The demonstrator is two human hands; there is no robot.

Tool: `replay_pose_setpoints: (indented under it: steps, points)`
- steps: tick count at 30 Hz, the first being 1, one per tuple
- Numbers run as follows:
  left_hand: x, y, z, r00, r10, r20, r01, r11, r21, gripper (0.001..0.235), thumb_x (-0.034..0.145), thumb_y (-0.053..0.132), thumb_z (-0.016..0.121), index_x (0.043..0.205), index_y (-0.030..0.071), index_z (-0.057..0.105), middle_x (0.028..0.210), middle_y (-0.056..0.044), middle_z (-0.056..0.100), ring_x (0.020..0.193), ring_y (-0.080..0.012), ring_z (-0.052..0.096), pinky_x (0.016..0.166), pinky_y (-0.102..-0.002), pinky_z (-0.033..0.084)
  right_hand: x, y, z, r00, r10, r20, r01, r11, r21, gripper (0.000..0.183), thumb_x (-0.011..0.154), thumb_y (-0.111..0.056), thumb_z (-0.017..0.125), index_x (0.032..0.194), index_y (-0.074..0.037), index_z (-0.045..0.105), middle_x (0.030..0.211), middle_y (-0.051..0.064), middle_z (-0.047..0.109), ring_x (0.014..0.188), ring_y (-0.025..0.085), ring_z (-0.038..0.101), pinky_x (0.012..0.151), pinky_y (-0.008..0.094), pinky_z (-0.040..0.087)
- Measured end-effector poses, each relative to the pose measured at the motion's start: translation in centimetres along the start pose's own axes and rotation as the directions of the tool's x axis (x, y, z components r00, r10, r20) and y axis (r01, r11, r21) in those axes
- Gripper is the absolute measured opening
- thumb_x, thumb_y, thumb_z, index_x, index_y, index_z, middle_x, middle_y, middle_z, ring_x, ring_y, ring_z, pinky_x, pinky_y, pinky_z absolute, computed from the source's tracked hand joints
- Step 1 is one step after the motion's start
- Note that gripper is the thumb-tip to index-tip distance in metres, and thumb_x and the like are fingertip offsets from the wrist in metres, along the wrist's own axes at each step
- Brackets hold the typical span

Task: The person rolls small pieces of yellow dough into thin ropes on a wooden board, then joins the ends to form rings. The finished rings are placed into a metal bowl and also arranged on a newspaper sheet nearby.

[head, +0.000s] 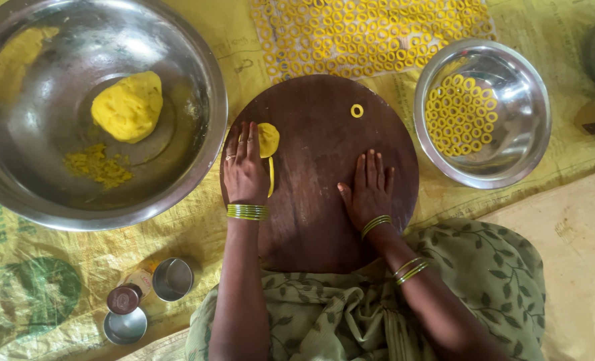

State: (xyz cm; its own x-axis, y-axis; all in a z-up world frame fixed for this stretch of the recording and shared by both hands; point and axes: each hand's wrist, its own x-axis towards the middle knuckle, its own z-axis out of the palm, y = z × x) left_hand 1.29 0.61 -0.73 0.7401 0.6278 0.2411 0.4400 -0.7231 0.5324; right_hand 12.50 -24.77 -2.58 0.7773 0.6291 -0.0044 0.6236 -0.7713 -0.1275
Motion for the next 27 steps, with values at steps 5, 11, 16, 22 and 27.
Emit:
replay_pose_setpoints:
  steps: [5, 11, 16, 22, 27]
  points:
    - [-1.1, 0.8, 2.2, 0.985, 0.170, 0.033, -0.173, 0.975, 0.136, 0.068, 0.094, -0.003, 0.048, 0.161, 0.004, 0.039, 0.165, -0.015, 0.045, 0.154, -0.0271, 0.039, 0.128, -0.045, 0.028, -0.1, -0.4, 0.0, 1.000, 0.001, -0.008, -0.001, 1.000, -0.013, 0.082, 0.102, -0.055, 0.044, 0.158, 0.004, 0.028, 0.168, 0.022, 0.022, 0.158, 0.036, 0.013, 0.125, 0.057, 0.005]
    - [-2.1, 2.6, 2.8, 0.986, 0.143, 0.083, -0.159, 0.957, 0.243, 0.062, 0.095, 0.012, 0.048, 0.156, 0.002, 0.042, 0.159, -0.014, 0.048, 0.151, -0.0240, 0.040, 0.124, -0.067, 0.015, -0.2, -0.2, 0.0, 0.999, -0.013, -0.029, 0.013, 1.000, -0.002, 0.082, 0.104, -0.055, 0.044, 0.158, 0.005, 0.030, 0.168, 0.023, 0.023, 0.158, 0.037, 0.015, 0.126, 0.058, 0.007]
    - [-0.6, 3.3, 1.2, 0.983, 0.131, 0.129, -0.155, 0.967, 0.202, 0.061, 0.092, 0.020, 0.056, 0.150, 0.003, 0.046, 0.154, -0.014, 0.050, 0.144, -0.0247, 0.044, 0.118, -0.066, 0.022, -0.1, -0.5, -0.1, 0.999, -0.008, -0.036, 0.009, 1.000, 0.016, 0.082, 0.103, -0.054, 0.045, 0.158, 0.005, 0.030, 0.168, 0.023, 0.024, 0.158, 0.037, 0.015, 0.126, 0.058, 0.007]
    - [0.0, 0.5, -2.5, 0.999, -0.042, -0.007, 0.020, 0.596, -0.803, 0.051, 0.095, -0.010, 0.056, 0.146, -0.001, 0.051, 0.153, -0.014, 0.056, 0.138, -0.0236, 0.058, 0.115, -0.037, 0.049, -0.7, -1.3, -0.8, 1.000, -0.004, -0.024, 0.004, 1.000, 0.020, 0.079, 0.106, -0.051, 0.046, 0.158, 0.006, 0.031, 0.169, 0.025, 0.024, 0.159, 0.040, 0.016, 0.127, 0.059, 0.009]
    - [0.3, -0.1, -3.6, 0.980, -0.187, -0.073, -0.031, 0.220, -0.975, 0.038, 0.092, -0.020, 0.042, 0.126, -0.010, 0.056, 0.141, -0.021, 0.061, 0.129, -0.0260, 0.067, 0.090, -0.029, 0.051, -0.4, -6.6, -0.9, 0.980, -0.195, 0.038, 0.194, 0.980, 0.046, 0.080, 0.099, -0.050, 0.054, 0.152, 0.006, 0.034, 0.162, 0.029, 0.027, 0.152, 0.043, 0.021, 0.121, 0.060, 0.016]
